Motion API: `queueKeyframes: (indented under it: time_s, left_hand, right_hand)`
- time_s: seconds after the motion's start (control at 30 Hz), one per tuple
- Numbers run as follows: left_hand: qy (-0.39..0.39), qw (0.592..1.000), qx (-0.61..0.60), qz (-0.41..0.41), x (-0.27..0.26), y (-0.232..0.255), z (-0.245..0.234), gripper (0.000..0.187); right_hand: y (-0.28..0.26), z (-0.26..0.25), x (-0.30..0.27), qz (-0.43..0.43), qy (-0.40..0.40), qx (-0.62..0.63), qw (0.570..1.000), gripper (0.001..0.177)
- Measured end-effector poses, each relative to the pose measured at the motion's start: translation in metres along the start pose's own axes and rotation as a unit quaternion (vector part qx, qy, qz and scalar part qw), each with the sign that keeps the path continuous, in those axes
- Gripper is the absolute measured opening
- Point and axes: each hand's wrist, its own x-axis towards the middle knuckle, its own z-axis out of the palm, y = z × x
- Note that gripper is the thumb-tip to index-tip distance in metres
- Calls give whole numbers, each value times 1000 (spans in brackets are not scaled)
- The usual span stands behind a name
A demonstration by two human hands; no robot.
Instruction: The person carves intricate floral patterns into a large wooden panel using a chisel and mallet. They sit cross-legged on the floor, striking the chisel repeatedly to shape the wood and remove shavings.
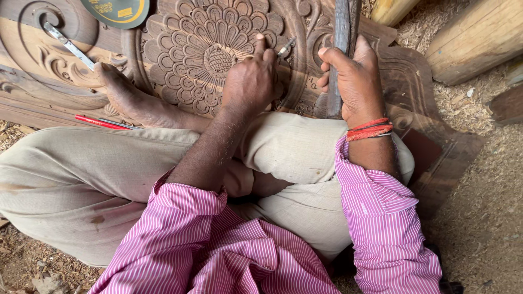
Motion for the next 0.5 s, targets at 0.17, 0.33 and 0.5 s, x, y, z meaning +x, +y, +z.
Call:
queueKeyframes:
  time_s: [0.17, 0.33, 0.5]
  left_hand:
    - [-111, 978, -176, -3, -12, 29, -14, 31]
    - [-23, 977, -206, -41, -13, 30, 8, 50]
    - [239, 928, -281, -50, -3, 19, 26, 32]
  right_hand:
    - [-3, 4, -2, 3, -2, -1, 1000, 30]
    - [-1, -1, -1, 17, 12, 10, 1000, 33]
    - [-4, 4, 1, 17, 2, 10, 1000, 32]
